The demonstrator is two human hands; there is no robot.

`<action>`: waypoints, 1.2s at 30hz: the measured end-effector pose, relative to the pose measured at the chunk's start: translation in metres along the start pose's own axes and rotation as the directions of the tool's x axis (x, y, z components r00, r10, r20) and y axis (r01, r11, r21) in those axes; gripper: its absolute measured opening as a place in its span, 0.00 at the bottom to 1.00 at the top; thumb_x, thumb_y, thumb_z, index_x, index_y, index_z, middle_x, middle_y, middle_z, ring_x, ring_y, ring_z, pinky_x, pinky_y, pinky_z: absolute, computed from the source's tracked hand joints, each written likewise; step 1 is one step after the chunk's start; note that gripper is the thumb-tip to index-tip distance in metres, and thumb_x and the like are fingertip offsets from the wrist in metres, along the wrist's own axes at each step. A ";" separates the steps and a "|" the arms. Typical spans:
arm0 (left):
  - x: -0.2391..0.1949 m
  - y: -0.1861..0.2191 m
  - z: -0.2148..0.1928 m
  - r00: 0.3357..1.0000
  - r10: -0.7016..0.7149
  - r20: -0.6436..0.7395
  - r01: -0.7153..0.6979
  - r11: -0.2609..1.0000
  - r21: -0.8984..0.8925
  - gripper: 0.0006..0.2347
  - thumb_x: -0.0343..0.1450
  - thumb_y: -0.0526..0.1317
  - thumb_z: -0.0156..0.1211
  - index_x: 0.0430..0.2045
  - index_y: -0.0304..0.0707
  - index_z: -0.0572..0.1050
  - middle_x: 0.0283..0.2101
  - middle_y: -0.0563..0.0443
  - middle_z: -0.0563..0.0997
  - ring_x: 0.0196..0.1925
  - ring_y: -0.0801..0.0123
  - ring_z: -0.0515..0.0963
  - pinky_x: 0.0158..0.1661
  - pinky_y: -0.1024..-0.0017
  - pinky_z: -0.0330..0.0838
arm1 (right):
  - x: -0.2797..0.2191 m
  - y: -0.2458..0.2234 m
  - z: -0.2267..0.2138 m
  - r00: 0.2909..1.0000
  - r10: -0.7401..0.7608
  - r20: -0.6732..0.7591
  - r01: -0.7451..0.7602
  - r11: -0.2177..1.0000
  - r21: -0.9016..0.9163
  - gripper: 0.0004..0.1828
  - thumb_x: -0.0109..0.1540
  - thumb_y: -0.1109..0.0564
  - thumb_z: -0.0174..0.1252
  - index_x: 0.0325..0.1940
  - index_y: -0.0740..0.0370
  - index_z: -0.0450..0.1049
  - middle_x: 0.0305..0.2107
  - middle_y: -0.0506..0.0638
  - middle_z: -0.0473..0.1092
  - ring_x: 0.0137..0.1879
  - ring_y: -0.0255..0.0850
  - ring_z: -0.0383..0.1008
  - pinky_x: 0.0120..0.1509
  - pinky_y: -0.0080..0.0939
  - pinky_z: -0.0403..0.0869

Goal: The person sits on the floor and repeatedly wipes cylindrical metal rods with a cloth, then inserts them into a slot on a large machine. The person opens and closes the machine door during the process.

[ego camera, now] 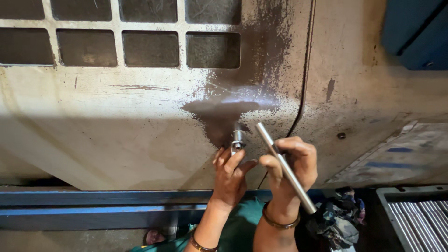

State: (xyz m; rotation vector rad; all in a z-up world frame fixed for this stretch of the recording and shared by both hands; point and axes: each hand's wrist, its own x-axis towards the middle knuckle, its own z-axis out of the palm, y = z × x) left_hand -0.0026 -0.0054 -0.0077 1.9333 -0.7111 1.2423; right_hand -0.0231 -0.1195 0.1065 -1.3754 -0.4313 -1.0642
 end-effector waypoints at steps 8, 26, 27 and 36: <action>-0.002 0.001 0.000 0.998 -0.061 0.029 0.061 0.998 -0.012 0.14 0.66 0.27 0.61 0.42 0.44 0.78 0.62 0.50 0.72 0.67 0.50 0.69 0.68 0.45 0.59 | 0.003 -0.002 0.012 0.983 -0.037 0.178 0.063 0.988 -0.142 0.20 0.56 0.60 0.74 0.44 0.67 0.72 0.33 0.54 0.73 0.36 0.37 0.72 0.41 0.33 0.70; 0.005 0.003 -0.001 0.999 -0.049 -0.023 0.049 0.999 -0.008 0.09 0.65 0.28 0.65 0.35 0.43 0.81 0.61 0.52 0.74 0.66 0.53 0.72 0.66 0.47 0.62 | 0.007 0.003 0.020 0.990 -0.075 0.121 0.092 0.985 -0.148 0.19 0.56 0.61 0.74 0.45 0.65 0.72 0.36 0.53 0.73 0.40 0.39 0.74 0.45 0.34 0.73; 0.004 0.004 -0.001 0.998 -0.052 -0.022 0.052 0.999 -0.010 0.09 0.65 0.28 0.65 0.35 0.43 0.81 0.61 0.52 0.73 0.66 0.52 0.72 0.65 0.48 0.62 | 0.006 0.003 0.019 0.991 -0.075 0.115 0.092 0.984 -0.152 0.19 0.57 0.62 0.74 0.45 0.65 0.72 0.36 0.53 0.73 0.41 0.39 0.74 0.45 0.34 0.73; 0.002 0.002 -0.002 0.998 -0.051 0.020 0.052 0.999 -0.007 0.13 0.63 0.27 0.64 0.38 0.45 0.81 0.62 0.53 0.71 0.65 0.52 0.71 0.67 0.47 0.61 | 0.005 0.003 0.006 0.996 -0.073 0.046 0.078 0.991 -0.110 0.15 0.62 0.59 0.70 0.47 0.66 0.73 0.37 0.52 0.72 0.37 0.35 0.71 0.42 0.29 0.70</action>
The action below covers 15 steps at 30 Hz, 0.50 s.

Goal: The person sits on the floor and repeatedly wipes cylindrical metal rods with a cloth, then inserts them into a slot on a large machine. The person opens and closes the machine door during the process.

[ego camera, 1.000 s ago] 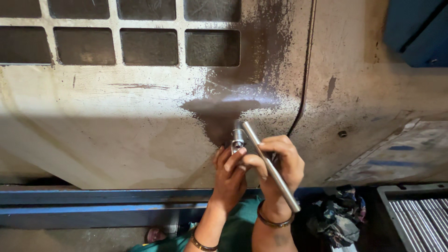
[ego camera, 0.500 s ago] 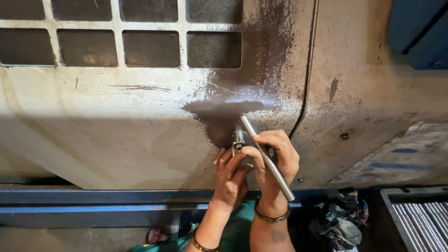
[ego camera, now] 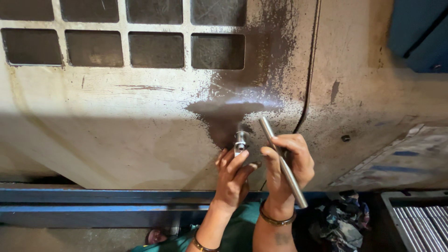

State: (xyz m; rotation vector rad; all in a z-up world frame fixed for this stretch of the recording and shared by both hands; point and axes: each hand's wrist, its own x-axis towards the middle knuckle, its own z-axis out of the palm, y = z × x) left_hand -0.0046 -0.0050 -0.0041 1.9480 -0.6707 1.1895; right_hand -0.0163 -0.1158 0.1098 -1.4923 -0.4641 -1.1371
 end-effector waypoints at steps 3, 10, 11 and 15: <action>0.000 0.001 -0.002 0.999 -0.010 0.041 0.010 1.000 -0.003 0.19 0.59 0.25 0.60 0.41 0.46 0.83 0.61 0.51 0.71 0.64 0.52 0.71 0.66 0.45 0.59 | 0.000 0.000 -0.001 1.000 0.008 -0.024 -0.008 1.000 -0.002 0.14 0.63 0.58 0.70 0.46 0.66 0.73 0.36 0.51 0.72 0.36 0.33 0.70 0.40 0.28 0.68; 0.002 0.002 0.000 1.000 0.022 -0.017 -0.021 1.000 0.015 0.18 0.63 0.25 0.60 0.42 0.47 0.82 0.63 0.53 0.69 0.65 0.54 0.71 0.67 0.48 0.59 | 0.002 -0.001 -0.005 0.999 -0.018 -0.043 0.018 1.000 -0.013 0.14 0.66 0.56 0.69 0.47 0.66 0.73 0.36 0.50 0.72 0.36 0.33 0.70 0.40 0.28 0.68; 0.002 0.002 -0.001 1.000 0.023 -0.016 -0.023 1.000 0.017 0.18 0.62 0.25 0.60 0.43 0.47 0.82 0.63 0.53 0.69 0.65 0.55 0.71 0.67 0.48 0.59 | 0.002 -0.001 -0.005 0.998 -0.010 -0.061 0.011 1.000 0.019 0.14 0.66 0.56 0.69 0.47 0.65 0.73 0.37 0.50 0.72 0.36 0.32 0.71 0.40 0.28 0.69; 0.002 0.003 0.000 0.999 0.024 -0.030 -0.024 1.000 -0.002 0.17 0.63 0.26 0.62 0.43 0.47 0.82 0.64 0.55 0.68 0.65 0.57 0.71 0.67 0.50 0.60 | 0.004 0.000 -0.008 1.000 -0.019 -0.013 0.018 0.995 -0.100 0.14 0.65 0.57 0.69 0.47 0.66 0.73 0.35 0.50 0.71 0.35 0.32 0.68 0.39 0.28 0.66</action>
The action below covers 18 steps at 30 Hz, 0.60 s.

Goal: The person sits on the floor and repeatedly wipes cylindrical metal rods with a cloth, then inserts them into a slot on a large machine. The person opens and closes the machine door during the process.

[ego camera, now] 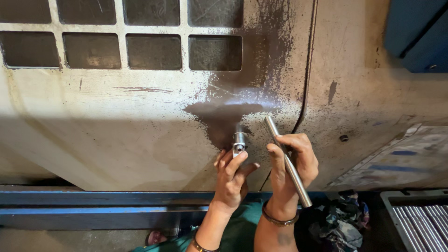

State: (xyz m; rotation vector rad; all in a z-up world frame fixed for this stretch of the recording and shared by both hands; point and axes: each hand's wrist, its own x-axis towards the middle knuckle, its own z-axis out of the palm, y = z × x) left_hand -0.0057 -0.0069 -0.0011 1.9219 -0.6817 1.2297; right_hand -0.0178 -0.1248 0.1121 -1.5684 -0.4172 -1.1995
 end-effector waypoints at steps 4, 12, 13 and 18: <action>0.002 0.000 0.000 1.000 0.002 -0.004 -0.002 1.000 0.014 0.17 0.63 0.25 0.61 0.42 0.48 0.83 0.64 0.56 0.68 0.65 0.57 0.71 0.67 0.50 0.60 | -0.001 0.000 0.001 0.998 0.025 -0.049 -0.022 0.998 0.061 0.14 0.65 0.56 0.69 0.46 0.66 0.73 0.35 0.50 0.71 0.35 0.32 0.68 0.39 0.27 0.66; 0.003 0.001 -0.001 1.000 0.007 -0.009 -0.007 1.000 0.022 0.17 0.63 0.25 0.61 0.41 0.48 0.83 0.65 0.56 0.68 0.65 0.58 0.72 0.67 0.51 0.61 | 0.000 0.000 -0.003 0.999 0.007 -0.033 -0.006 1.000 0.022 0.13 0.65 0.58 0.69 0.46 0.66 0.73 0.36 0.51 0.72 0.35 0.33 0.70 0.40 0.29 0.67; 0.003 0.001 0.000 1.000 0.011 -0.013 -0.011 1.000 0.020 0.17 0.64 0.25 0.61 0.42 0.48 0.83 0.65 0.56 0.68 0.66 0.58 0.71 0.67 0.51 0.60 | 0.000 -0.001 -0.003 0.999 0.021 -0.050 -0.018 0.999 0.052 0.12 0.65 0.58 0.68 0.46 0.66 0.73 0.35 0.51 0.72 0.35 0.32 0.69 0.39 0.28 0.67; 0.001 0.001 -0.001 1.000 0.020 -0.009 -0.020 0.999 0.025 0.16 0.64 0.26 0.64 0.42 0.47 0.83 0.65 0.56 0.68 0.66 0.58 0.71 0.67 0.51 0.60 | 0.002 -0.001 -0.005 1.000 -0.010 0.006 0.011 0.999 -0.051 0.12 0.64 0.60 0.69 0.45 0.67 0.73 0.34 0.52 0.71 0.34 0.34 0.69 0.39 0.29 0.67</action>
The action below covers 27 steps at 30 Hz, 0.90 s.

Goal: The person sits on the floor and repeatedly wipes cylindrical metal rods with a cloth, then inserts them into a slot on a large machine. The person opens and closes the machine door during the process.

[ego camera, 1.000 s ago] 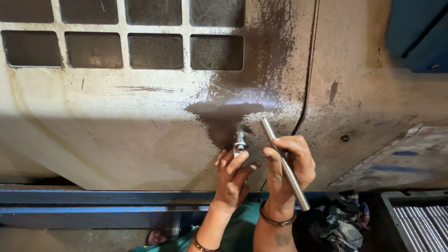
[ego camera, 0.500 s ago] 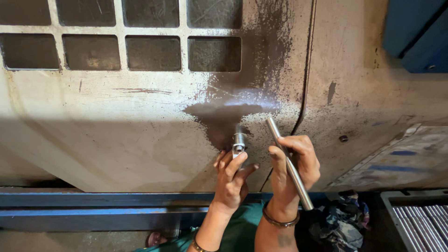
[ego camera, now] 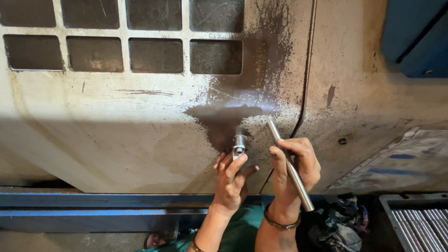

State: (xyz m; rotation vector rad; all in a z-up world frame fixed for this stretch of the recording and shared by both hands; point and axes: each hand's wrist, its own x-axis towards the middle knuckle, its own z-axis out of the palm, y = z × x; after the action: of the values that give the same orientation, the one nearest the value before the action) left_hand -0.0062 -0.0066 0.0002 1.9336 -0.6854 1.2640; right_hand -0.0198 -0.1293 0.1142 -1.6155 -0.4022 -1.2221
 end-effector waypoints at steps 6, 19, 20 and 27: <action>-0.001 -0.001 0.000 1.000 -0.002 0.004 0.002 1.000 -0.008 0.18 0.63 0.25 0.63 0.43 0.47 0.82 0.65 0.56 0.68 0.66 0.58 0.71 0.67 0.51 0.60 | 0.000 -0.002 -0.001 1.000 -0.003 -0.009 0.003 1.000 0.025 0.11 0.65 0.60 0.69 0.46 0.66 0.73 0.35 0.51 0.72 0.35 0.33 0.70 0.39 0.28 0.68; 0.000 -0.001 0.001 1.000 0.003 -0.009 -0.003 1.000 -0.002 0.17 0.63 0.25 0.62 0.42 0.48 0.83 0.65 0.55 0.68 0.65 0.57 0.71 0.67 0.52 0.59 | 0.004 -0.001 -0.003 1.000 0.005 -0.020 -0.005 1.000 0.013 0.11 0.65 0.59 0.68 0.45 0.67 0.73 0.34 0.51 0.71 0.34 0.33 0.69 0.38 0.29 0.66; 0.000 0.000 0.001 1.000 -0.003 -0.005 0.003 1.000 0.000 0.17 0.63 0.25 0.62 0.42 0.48 0.83 0.65 0.55 0.68 0.66 0.58 0.71 0.67 0.51 0.60 | 0.004 -0.002 -0.003 1.000 0.007 -0.027 -0.007 1.000 0.021 0.11 0.65 0.59 0.68 0.45 0.66 0.74 0.33 0.51 0.71 0.34 0.33 0.69 0.38 0.29 0.66; 0.004 0.001 0.000 1.000 0.011 -0.028 -0.012 0.999 -0.034 0.15 0.65 0.27 0.63 0.42 0.48 0.82 0.65 0.55 0.68 0.66 0.58 0.72 0.65 0.53 0.62 | 0.006 -0.006 -0.005 1.000 -0.020 0.013 0.020 0.999 -0.027 0.11 0.65 0.59 0.68 0.45 0.67 0.74 0.34 0.52 0.72 0.35 0.35 0.70 0.39 0.30 0.68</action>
State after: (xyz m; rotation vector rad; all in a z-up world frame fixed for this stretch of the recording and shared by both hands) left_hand -0.0052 -0.0075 0.0038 1.8837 -0.7002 1.2756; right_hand -0.0244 -0.1333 0.1227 -1.6470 -0.4126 -1.2374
